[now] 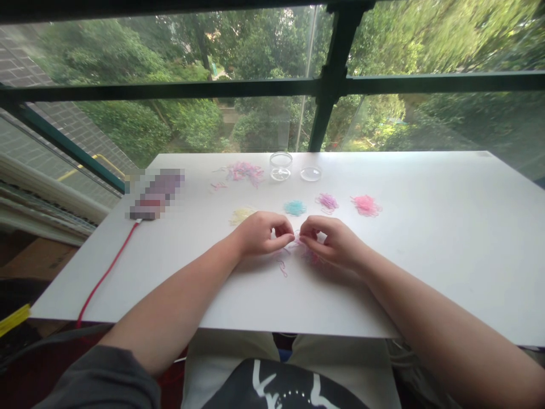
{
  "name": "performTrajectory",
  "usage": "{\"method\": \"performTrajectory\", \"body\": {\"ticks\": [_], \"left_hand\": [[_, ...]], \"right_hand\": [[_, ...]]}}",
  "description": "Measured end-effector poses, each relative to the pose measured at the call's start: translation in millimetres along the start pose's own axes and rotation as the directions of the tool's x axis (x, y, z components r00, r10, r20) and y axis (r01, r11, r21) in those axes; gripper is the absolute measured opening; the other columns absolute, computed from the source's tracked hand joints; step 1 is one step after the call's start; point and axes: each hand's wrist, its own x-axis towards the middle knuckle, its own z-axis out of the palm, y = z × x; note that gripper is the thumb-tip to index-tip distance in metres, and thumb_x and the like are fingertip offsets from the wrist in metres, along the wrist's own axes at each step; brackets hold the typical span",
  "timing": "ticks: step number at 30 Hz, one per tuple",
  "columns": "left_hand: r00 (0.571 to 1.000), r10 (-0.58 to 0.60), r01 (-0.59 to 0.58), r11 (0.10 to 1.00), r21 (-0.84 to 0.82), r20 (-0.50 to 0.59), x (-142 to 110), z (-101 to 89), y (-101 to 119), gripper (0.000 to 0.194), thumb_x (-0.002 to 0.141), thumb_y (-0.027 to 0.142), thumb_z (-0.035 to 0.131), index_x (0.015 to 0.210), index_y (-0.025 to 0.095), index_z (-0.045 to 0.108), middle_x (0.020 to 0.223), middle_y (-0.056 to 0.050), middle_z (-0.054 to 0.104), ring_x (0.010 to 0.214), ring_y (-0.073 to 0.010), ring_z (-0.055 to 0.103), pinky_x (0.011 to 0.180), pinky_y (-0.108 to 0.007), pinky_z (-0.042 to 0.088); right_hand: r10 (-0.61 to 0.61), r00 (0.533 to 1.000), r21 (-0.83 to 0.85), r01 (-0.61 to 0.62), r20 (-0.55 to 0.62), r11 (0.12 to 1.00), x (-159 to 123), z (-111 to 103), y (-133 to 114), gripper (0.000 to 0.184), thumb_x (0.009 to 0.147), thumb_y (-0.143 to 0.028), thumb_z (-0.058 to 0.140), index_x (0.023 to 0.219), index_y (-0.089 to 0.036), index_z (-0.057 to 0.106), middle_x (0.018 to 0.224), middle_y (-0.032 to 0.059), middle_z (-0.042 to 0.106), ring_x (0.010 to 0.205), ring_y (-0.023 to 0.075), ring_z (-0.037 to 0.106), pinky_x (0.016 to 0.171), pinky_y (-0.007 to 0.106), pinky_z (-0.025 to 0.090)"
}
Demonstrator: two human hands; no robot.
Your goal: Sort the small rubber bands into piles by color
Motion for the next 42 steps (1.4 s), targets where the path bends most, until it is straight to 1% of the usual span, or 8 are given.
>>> {"method": "performTrajectory", "body": {"ticks": [8, 14, 21, 25, 30, 33, 36, 42], "left_hand": [[0.998, 0.058, -0.058, 0.998, -0.037, 0.0, -0.1, 0.3, 2.8, 0.017, 0.077, 0.03, 0.063, 0.083, 0.015, 0.067, 0.072, -0.001, 0.07, 0.064, -0.0098, 0.061, 0.061, -0.02, 0.044], [0.997, 0.057, -0.058, 0.998, -0.024, -0.055, -0.3, 0.9, 2.7, 0.009, 0.076, 0.02, 0.059, 0.075, 0.016, 0.068, 0.066, 0.001, 0.068, 0.059, -0.0086, 0.058, 0.058, -0.02, 0.043], [0.997, 0.077, -0.077, 0.997, -0.007, -0.02, -0.2, 3.7, 3.9, 0.016, 0.077, 0.029, 0.06, 0.076, 0.016, 0.069, 0.069, -0.002, 0.068, 0.06, -0.0106, 0.056, 0.06, -0.023, 0.044], [0.993, 0.107, -0.107, 0.994, -0.009, -0.045, 0.2, 5.9, 2.3, 0.011, 0.076, 0.023, 0.06, 0.073, 0.016, 0.067, 0.067, -0.002, 0.067, 0.059, -0.0103, 0.054, 0.06, -0.023, 0.044], [0.994, 0.088, -0.089, 0.996, -0.005, -0.058, 0.0, 6.3, 2.1, 0.009, 0.074, 0.02, 0.059, 0.071, 0.017, 0.067, 0.066, -0.002, 0.066, 0.06, -0.0111, 0.053, 0.063, -0.023, 0.046], [0.994, 0.095, -0.096, 0.995, -0.027, -0.057, -0.1, 6.4, 1.4, 0.009, 0.074, 0.018, 0.059, 0.072, 0.017, 0.067, 0.066, -0.001, 0.066, 0.06, -0.011, 0.053, 0.063, -0.023, 0.045], [0.996, 0.071, -0.074, 0.996, -0.051, -0.054, 0.3, 6.5, 0.8, 0.008, 0.074, 0.019, 0.059, 0.072, 0.017, 0.067, 0.067, -0.002, 0.065, 0.062, -0.0114, 0.054, 0.065, -0.023, 0.045], [0.999, 0.016, -0.019, 0.992, -0.124, -0.028, 0.2, 5.1, 2.5, 0.006, 0.073, 0.018, 0.06, 0.073, 0.017, 0.066, 0.068, -0.001, 0.065, 0.063, -0.0108, 0.055, 0.062, -0.022, 0.045]], "right_hand": [[0.006, 1.0, -0.008, -0.006, -0.002, 1.0, 0.0, 0.6, -0.6, 0.008, 0.076, -0.01, 0.054, 0.073, -0.018, 0.055, 0.066, -0.0023, 0.055, 0.061, 0.0091, 0.049, 0.057, 0.021, 0.04], [0.013, 1.0, -0.021, -0.013, 0.016, 1.0, 0.9, 0.1, -3.7, 0.006, 0.078, -0.014, 0.055, 0.073, -0.017, 0.056, 0.063, -0.0016, 0.057, 0.059, 0.0096, 0.05, 0.057, 0.022, 0.041], [-0.004, 1.0, -0.054, 0.005, 0.013, 0.999, -1.9, 2.4, -3.5, 0.008, 0.08, -0.017, 0.054, 0.072, -0.018, 0.054, 0.062, -0.0007, 0.057, 0.058, 0.011, 0.051, 0.056, 0.023, 0.04], [-0.033, 0.999, -0.064, 0.033, 0.001, 0.997, -2.8, 5.4, 0.2, 0.01, 0.082, -0.019, 0.052, 0.072, -0.019, 0.053, 0.062, -0.0004, 0.055, 0.059, 0.0115, 0.05, 0.057, 0.024, 0.041], [-0.025, 1.0, -0.076, 0.026, 0.018, 0.997, -1.9, 7.6, 2.2, 0.01, 0.082, -0.02, 0.051, 0.072, -0.018, 0.053, 0.064, 0.0001, 0.055, 0.06, 0.0119, 0.049, 0.057, 0.024, 0.041], [-0.005, 1.0, -0.082, 0.008, 0.028, 0.997, -1.5, 8.0, 2.1, 0.009, 0.081, -0.018, 0.051, 0.072, -0.018, 0.052, 0.064, -0.0002, 0.055, 0.06, 0.0118, 0.049, 0.057, 0.025, 0.04], [0.011, 0.999, -0.078, -0.008, 0.034, 0.997, -1.4, 8.2, 1.9, 0.009, 0.08, -0.016, 0.051, 0.071, -0.019, 0.052, 0.063, -0.0005, 0.054, 0.06, 0.012, 0.049, 0.057, 0.025, 0.04], [-0.017, 0.999, -0.074, 0.019, 0.03, 0.997, -1.0, 9.0, 2.4, 0.01, 0.079, -0.013, 0.05, 0.071, -0.019, 0.049, 0.064, -0.0011, 0.053, 0.061, 0.0116, 0.048, 0.059, 0.024, 0.04]]}}
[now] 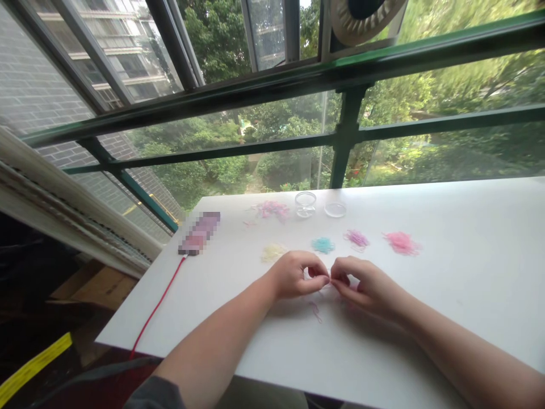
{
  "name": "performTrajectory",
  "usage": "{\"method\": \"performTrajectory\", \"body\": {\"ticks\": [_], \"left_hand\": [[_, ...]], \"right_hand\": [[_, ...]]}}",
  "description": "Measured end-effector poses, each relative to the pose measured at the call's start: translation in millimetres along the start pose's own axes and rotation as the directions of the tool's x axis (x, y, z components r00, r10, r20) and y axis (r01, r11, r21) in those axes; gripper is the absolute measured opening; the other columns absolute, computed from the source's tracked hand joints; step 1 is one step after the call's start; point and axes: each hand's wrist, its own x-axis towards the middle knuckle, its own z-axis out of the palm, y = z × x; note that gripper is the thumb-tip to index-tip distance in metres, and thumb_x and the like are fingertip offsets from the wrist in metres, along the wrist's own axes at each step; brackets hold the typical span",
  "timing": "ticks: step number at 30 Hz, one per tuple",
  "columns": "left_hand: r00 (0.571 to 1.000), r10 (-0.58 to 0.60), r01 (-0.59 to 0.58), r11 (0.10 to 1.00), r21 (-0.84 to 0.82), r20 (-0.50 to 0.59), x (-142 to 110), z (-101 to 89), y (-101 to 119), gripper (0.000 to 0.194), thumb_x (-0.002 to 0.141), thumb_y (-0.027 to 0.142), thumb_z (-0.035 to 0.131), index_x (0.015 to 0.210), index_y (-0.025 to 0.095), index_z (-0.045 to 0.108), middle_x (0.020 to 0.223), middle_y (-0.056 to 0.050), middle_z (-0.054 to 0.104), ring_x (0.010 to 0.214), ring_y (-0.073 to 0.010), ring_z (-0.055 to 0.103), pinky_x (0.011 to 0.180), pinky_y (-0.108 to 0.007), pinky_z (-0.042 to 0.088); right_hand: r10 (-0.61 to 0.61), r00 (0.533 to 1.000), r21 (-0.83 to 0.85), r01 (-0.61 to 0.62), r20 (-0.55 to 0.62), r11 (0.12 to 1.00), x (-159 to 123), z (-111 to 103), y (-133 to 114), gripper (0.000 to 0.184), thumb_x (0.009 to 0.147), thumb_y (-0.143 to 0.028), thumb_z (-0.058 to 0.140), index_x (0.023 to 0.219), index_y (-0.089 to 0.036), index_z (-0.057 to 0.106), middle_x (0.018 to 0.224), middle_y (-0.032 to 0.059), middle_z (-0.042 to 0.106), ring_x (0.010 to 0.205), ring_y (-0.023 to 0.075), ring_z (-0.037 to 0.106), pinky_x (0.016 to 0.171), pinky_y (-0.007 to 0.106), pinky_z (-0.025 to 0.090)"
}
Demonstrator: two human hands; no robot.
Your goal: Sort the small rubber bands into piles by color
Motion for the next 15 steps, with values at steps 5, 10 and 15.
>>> {"method": "performTrajectory", "body": {"ticks": [5, 10, 15], "left_hand": [[0.999, -0.053, 0.053, 0.998, 0.016, 0.01, -1.8, -0.1, 1.6, 0.009, 0.076, 0.021, 0.057, 0.076, 0.017, 0.065, 0.069, -0.001, 0.065, 0.064, -0.0108, 0.057, 0.062, -0.022, 0.045], [0.998, -0.063, 0.062, 0.997, 0.047, 0.012, -2.8, 1.5, 1.0, 0.009, 0.077, 0.022, 0.056, 0.077, 0.016, 0.062, 0.069, -0.002, 0.064, 0.063, -0.0102, 0.056, 0.059, -0.021, 0.043], [0.997, -0.07, 0.069, 0.996, 0.053, 0.023, -3.0, 0.3, 1.9, 0.008, 0.076, 0.021, 0.056, 0.075, 0.016, 0.061, 0.068, -0.001, 0.063, 0.061, -0.0095, 0.055, 0.06, -0.021, 0.043]], "right_hand": [[-0.04, 0.999, -0.002, 0.04, -0.014, 0.999, -0.3, 0.4, 0.2, 0.012, 0.077, -0.01, 0.05, 0.069, -0.019, 0.046, 0.064, -0.002, 0.049, 0.06, 0.0109, 0.045, 0.059, 0.024, 0.038], [-0.054, 0.998, 0.024, 0.054, -0.028, 0.998, 0.2, 0.0, -0.8, 0.013, 0.077, -0.01, 0.049, 0.069, -0.019, 0.044, 0.064, -0.002, 0.048, 0.061, 0.0107, 0.044, 0.059, 0.023, 0.037], [-0.063, 0.997, 0.056, 0.065, -0.038, 0.996, 0.5, -0.5, -1.2, 0.013, 0.076, -0.008, 0.049, 0.07, -0.019, 0.045, 0.064, -0.0019, 0.048, 0.061, 0.0107, 0.044, 0.059, 0.023, 0.037]]}}
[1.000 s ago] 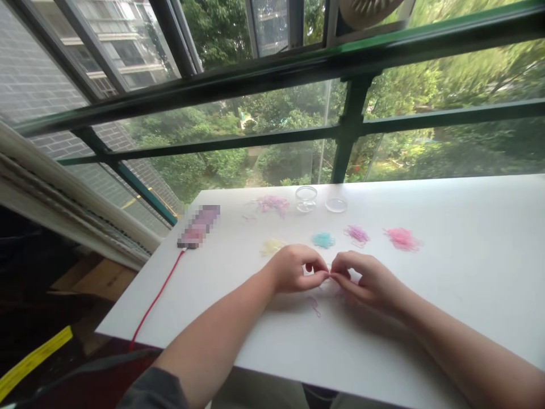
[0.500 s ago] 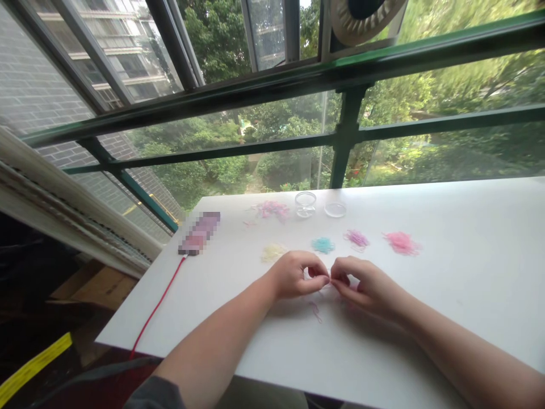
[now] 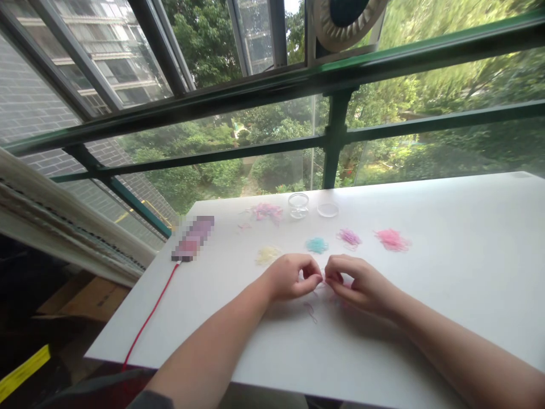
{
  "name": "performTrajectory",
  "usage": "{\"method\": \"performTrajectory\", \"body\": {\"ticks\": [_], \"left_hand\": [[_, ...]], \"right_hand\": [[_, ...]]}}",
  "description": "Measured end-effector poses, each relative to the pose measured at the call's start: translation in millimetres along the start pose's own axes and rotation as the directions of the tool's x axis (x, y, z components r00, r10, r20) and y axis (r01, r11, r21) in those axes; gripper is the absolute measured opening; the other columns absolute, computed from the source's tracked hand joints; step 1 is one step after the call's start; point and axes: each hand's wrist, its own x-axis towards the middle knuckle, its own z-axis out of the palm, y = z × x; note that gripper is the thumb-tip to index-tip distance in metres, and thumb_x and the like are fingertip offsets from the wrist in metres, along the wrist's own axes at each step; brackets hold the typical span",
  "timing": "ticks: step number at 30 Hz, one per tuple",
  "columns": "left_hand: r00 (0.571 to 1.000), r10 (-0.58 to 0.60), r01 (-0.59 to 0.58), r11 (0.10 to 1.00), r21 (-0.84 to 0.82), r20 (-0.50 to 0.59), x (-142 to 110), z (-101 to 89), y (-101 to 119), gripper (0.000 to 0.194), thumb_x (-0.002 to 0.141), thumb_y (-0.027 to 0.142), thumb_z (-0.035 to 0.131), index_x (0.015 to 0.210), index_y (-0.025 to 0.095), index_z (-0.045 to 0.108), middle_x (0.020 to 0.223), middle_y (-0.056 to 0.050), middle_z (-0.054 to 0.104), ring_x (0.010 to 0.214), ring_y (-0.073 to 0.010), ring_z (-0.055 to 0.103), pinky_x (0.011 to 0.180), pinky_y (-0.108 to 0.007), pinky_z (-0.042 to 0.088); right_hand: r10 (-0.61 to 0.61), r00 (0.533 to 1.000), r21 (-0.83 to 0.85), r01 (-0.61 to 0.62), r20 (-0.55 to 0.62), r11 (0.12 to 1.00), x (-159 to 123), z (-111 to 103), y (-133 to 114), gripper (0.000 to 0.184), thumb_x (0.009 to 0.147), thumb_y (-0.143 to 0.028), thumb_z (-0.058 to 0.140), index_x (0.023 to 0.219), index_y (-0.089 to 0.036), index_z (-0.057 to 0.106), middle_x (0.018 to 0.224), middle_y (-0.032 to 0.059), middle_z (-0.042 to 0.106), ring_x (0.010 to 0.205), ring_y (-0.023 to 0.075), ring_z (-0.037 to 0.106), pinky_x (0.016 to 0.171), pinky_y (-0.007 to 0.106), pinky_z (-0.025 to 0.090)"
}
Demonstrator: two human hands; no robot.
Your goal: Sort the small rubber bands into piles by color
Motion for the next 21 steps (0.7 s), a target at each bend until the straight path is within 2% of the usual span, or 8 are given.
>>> {"method": "performTrajectory", "body": {"ticks": [10, 17, 21], "left_hand": [[0.998, 0.019, -0.021, 0.999, 0.031, 0.057, 0, -2.6, 1, 0.007, 0.077, 0.021, 0.055, 0.076, 0.016, 0.06, 0.07, -0.001, 0.064, 0.063, -0.0099, 0.055, 0.059, -0.021, 0.042], [0.999, 0.036, -0.035, 0.987, 0.159, -0.003, -5, -21.8, 1, 0.012, 0.081, 0.024, 0.053, 0.074, 0.016, 0.058, 0.071, -0.001, 0.063, 0.064, -0.0101, 0.055, 0.063, -0.023, 0.042], [0.999, -0.016, 0.004, 0.973, 0.23, 0.051, -7, -33.8, 2, 0.015, 0.082, 0.028, 0.052, 0.076, 0.017, 0.062, 0.074, -0.001, 0.066, 0.067, -0.0108, 0.056, 0.065, -0.022, 0.042]], "right_hand": [[-0.05, 0.999, 0.008, 0.05, 0.006, 0.999, -1, -5, -1, 0.013, 0.079, -0.008, 0.048, 0.072, -0.019, 0.049, 0.067, -0.0004, 0.051, 0.063, 0.0119, 0.045, 0.061, 0.025, 0.037], [-0.015, 0.999, 0.033, 0.016, -0.03, 0.999, 0, -13, -2, 0.014, 0.079, -0.007, 0.047, 0.071, -0.019, 0.048, 0.068, -0.0008, 0.049, 0.064, 0.0115, 0.044, 0.061, 0.025, 0.038], [-0.004, 1.0, 0.032, 0.004, -0.016, 0.999, 1, -10, -3, 0.013, 0.078, -0.007, 0.049, 0.072, -0.019, 0.049, 0.066, -0.0018, 0.05, 0.062, 0.0109, 0.045, 0.061, 0.024, 0.038]]}}
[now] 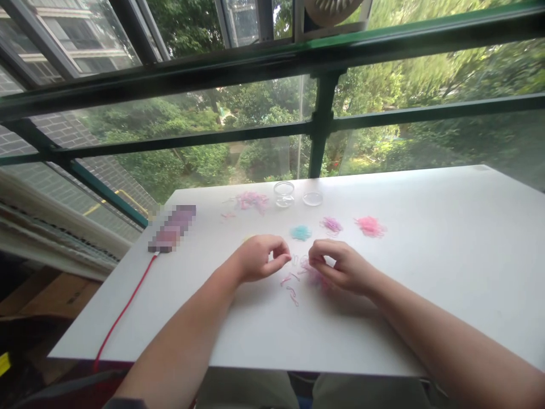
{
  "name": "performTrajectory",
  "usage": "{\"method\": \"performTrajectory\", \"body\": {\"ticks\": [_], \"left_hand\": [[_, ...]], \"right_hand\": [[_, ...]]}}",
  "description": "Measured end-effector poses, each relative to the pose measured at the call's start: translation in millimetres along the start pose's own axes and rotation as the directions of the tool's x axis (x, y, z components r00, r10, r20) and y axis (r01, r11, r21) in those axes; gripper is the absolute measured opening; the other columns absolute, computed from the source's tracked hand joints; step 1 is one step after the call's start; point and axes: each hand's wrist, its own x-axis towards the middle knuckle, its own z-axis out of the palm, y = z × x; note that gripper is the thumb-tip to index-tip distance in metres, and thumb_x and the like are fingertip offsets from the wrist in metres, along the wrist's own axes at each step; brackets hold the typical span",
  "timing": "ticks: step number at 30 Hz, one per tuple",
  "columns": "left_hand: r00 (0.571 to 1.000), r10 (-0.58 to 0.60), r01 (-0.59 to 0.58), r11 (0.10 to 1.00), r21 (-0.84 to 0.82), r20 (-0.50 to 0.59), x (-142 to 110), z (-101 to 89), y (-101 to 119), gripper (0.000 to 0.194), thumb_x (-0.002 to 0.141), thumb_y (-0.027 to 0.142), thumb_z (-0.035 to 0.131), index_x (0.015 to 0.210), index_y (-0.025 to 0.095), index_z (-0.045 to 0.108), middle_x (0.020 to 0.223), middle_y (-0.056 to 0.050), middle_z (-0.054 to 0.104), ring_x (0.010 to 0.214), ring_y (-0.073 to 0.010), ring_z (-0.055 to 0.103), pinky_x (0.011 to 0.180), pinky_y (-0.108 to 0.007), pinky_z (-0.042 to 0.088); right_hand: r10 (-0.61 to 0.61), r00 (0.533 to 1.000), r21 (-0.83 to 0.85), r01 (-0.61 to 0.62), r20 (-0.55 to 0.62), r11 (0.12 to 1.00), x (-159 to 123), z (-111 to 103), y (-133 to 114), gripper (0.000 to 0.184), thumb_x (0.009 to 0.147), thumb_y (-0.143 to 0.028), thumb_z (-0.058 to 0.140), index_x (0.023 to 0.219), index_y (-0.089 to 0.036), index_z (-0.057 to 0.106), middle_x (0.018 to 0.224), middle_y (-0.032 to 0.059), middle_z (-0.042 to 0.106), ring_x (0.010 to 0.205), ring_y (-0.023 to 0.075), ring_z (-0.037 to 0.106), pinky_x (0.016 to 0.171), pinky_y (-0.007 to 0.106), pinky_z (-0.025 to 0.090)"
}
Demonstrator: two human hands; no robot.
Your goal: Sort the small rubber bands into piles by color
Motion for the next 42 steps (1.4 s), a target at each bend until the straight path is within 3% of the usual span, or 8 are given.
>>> {"method": "performTrajectory", "body": {"ticks": [2, 8, 14, 18, 22, 28, 33, 42], "left_hand": [[0.998, -0.051, 0.049, 0.998, 0.045, 0.048, -1, -7.5, -4, 0.017, 0.082, 0.029, 0.052, 0.077, 0.018, 0.064, 0.075, -0.001, 0.067, 0.067, -0.0116, 0.057, 0.063, -0.022, 0.042], [0.95, -0.311, 0.309, 0.921, 0.236, -0.032, -4, -32.1, -31, 0.021, 0.076, 0.034, 0.055, 0.078, 0.018, 0.069, 0.081, -0.003, 0.068, 0.076, -0.0162, 0.059, 0.066, -0.024, 0.043], [0.919, -0.393, 0.389, 0.881, 0.27, -0.042, -7, -38.3, -38, 0.02, 0.073, 0.032, 0.056, 0.081, 0.019, 0.07, 0.084, -0.003, 0.069, 0.081, -0.0178, 0.06, 0.071, -0.026, 0.043], [0.936, -0.337, 0.352, 0.901, 0.254, -0.099, -7, -37.2, -36, 0.023, 0.073, 0.026, 0.053, 0.089, 0.02, 0.069, 0.091, -0.002, 0.068, 0.084, -0.0176, 0.06, 0.07, -0.026, 0.044], [0.967, -0.202, 0.236, 0.942, 0.238, -0.158, -2, -27.3, -31, 0.024, 0.073, 0.017, 0.049, 0.089, 0.018, 0.067, 0.09, -0.003, 0.067, 0.085, -0.0169, 0.059, 0.077, -0.028, 0.045], [0.999, -0.027, 0.018, 0.981, 0.193, 0.041, 5, 3.3, -7, 0.02, 0.078, 0.017, 0.051, 0.091, 0.019, 0.066, 0.091, -0.002, 0.065, 0.083, -0.0153, 0.06, 0.078, -0.027, 0.046], [0.998, -0.039, 0.029, 0.974, 0.223, 0.043, 2, 9.0, 4, 0.027, 0.082, 0.022, 0.05, 0.107, 0.021, 0.062, 0.105, -0.004, 0.063, 0.084, -0.015, 0.061, 0.081, -0.029, 0.046], [0.99, -0.071, 0.038, 0.966, 0.257, 0.123, 0, 5.0, 3, 0.03, 0.079, 0.022, 0.052, 0.106, 0.022, 0.064, 0.098, -0.002, 0.067, 0.084, -0.0164, 0.062, 0.079, -0.029, 0.046]], "right_hand": [[0.034, 0.999, -0.015, -0.034, -0.013, 0.999, 0, -1, 2, 0.012, 0.077, -0.008, 0.049, 0.072, -0.019, 0.049, 0.065, -0.0018, 0.051, 0.061, 0.0111, 0.046, 0.06, 0.024, 0.038], [0.157, 0.978, -0.096, -0.171, -0.138, 0.981, -1, -11, 11, 0.006, 0.079, -0.015, 0.05, 0.076, -0.019, 0.053, 0.067, 0.0002, 0.055, 0.063, 0.0133, 0.049, 0.06, 0.026, 0.039], [0.178, 0.98, -0.125, -0.189, -0.093, 0.974, -1, -11, 9, 0.007, 0.08, -0.016, 0.05, 0.078, -0.019, 0.056, 0.068, -0.0003, 0.057, 0.061, 0.0124, 0.049, 0.057, 0.025, 0.039], [0.193, 0.976, -0.15, -0.207, -0.103, 0.967, -1, -10, 9, 0.011, 0.081, -0.015, 0.048, 0.08, -0.019, 0.058, 0.075, 0.0013, 0.062, 0.065, 0.0129, 0.052, 0.06, 0.025, 0.041], [0.223, 0.971, -0.199, -0.237, -0.09, 0.951, -1, -10, 13, 0.018, 0.08, -0.011, 0.045, 0.084, -0.018, 0.061, 0.081, 0.0033, 0.064, 0.072, 0.0148, 0.056, 0.065, 0.026, 0.042], [0.23, 0.973, -0.293, -0.227, -0.024, 0.929, 0, -8, 17, 0.021, 0.076, -0.008, 0.047, 0.084, -0.017, 0.064, 0.084, 0.0046, 0.064, 0.077, 0.0161, 0.058, 0.07, 0.027, 0.043], [0.286, 0.958, -0.298, -0.27, 0.008, 0.915, 2, -10, 12, 0.013, 0.075, -0.014, 0.055, 0.08, -0.018, 0.067, 0.078, 0.0033, 0.062, 0.065, 0.0125, 0.055, 0.062, 0.025, 0.042], [0.285, 0.958, -0.268, -0.265, 0.038, 0.926, 2, -10, 13, 0.014, 0.073, -0.013, 0.059, 0.077, -0.019, 0.071, 0.078, 0.0024, 0.061, 0.063, 0.0104, 0.055, 0.062, 0.023, 0.043]]}}
